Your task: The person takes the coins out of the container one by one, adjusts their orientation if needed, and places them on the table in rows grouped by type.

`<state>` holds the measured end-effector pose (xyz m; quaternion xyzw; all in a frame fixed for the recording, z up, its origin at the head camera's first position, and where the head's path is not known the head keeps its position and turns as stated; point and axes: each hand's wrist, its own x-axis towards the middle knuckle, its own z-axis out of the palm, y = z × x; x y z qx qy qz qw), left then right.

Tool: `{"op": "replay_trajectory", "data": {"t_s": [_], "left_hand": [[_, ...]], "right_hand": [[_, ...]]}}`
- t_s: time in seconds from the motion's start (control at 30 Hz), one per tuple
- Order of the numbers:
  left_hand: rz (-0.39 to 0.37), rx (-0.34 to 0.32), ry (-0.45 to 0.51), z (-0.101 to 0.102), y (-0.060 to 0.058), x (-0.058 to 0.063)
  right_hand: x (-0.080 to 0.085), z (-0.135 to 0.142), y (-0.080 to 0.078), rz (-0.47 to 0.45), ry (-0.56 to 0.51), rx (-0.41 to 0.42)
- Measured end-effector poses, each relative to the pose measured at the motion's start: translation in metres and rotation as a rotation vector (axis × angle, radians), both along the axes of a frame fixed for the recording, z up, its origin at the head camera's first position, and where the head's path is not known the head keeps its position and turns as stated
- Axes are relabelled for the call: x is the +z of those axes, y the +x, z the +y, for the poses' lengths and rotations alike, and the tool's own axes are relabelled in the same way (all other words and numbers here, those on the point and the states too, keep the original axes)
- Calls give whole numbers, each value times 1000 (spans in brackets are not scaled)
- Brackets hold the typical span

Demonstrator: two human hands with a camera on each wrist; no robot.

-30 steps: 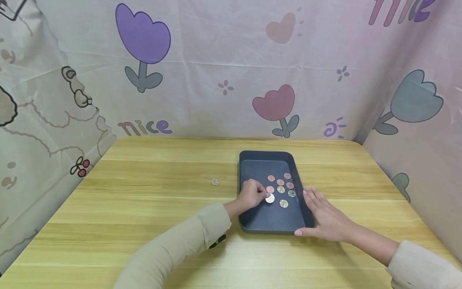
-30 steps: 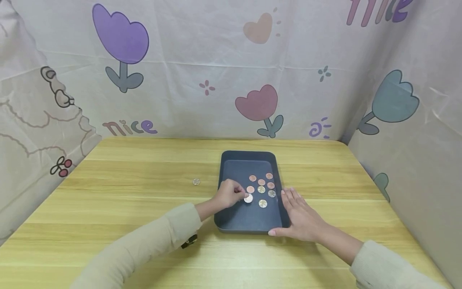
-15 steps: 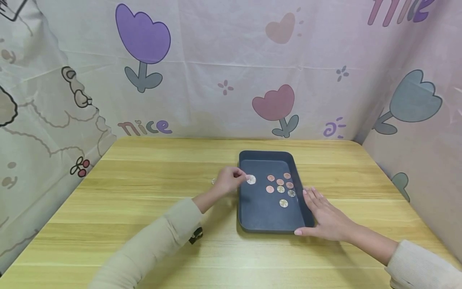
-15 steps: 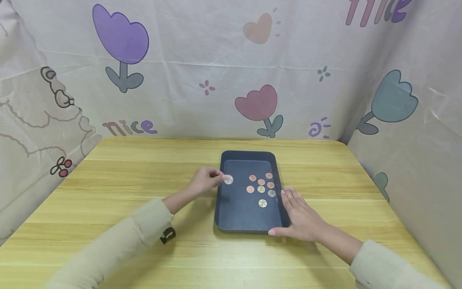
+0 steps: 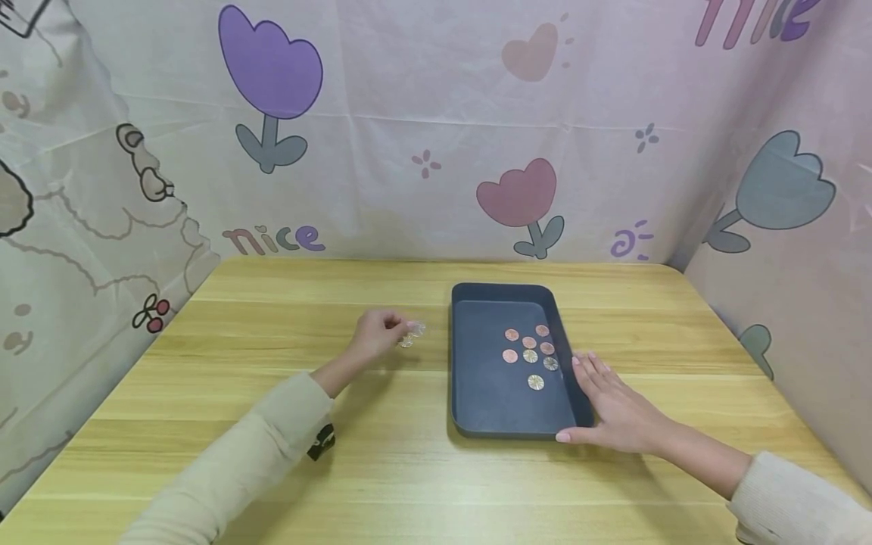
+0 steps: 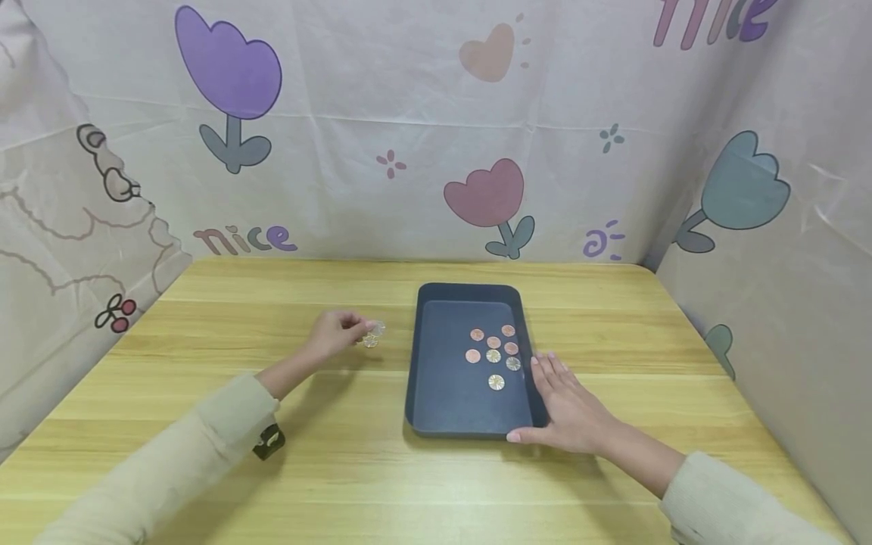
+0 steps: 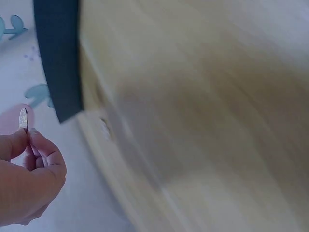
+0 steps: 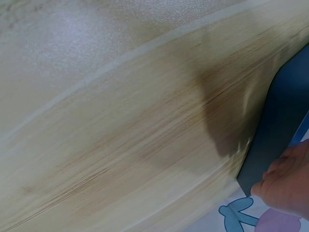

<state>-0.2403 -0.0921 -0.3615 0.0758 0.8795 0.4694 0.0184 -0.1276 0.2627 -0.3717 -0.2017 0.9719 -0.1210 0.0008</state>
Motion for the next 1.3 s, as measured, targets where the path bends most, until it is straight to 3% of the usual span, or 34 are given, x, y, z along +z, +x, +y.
{"op": "replay_trajectory", "data": {"t_s": [0.13, 0.5, 0.7, 0.97, 1.3], "left_hand": [[1, 37, -54, -18, -5, -10], [-122, 110, -146, -51, -21, -29], [-144, 120, -236, -50, -26, -27], [-178, 143, -365, -40, -24, -16], [-177, 204, -359, -35, -21, -16]], "right_hand": [[0, 0, -1, -5, 2, -2], [-1, 1, 0, -12, -9, -11], [0, 0, 0, -9, 1, -9], [1, -1, 1, -12, -3, -11], [1, -1, 0, -14, -2, -13]]}}
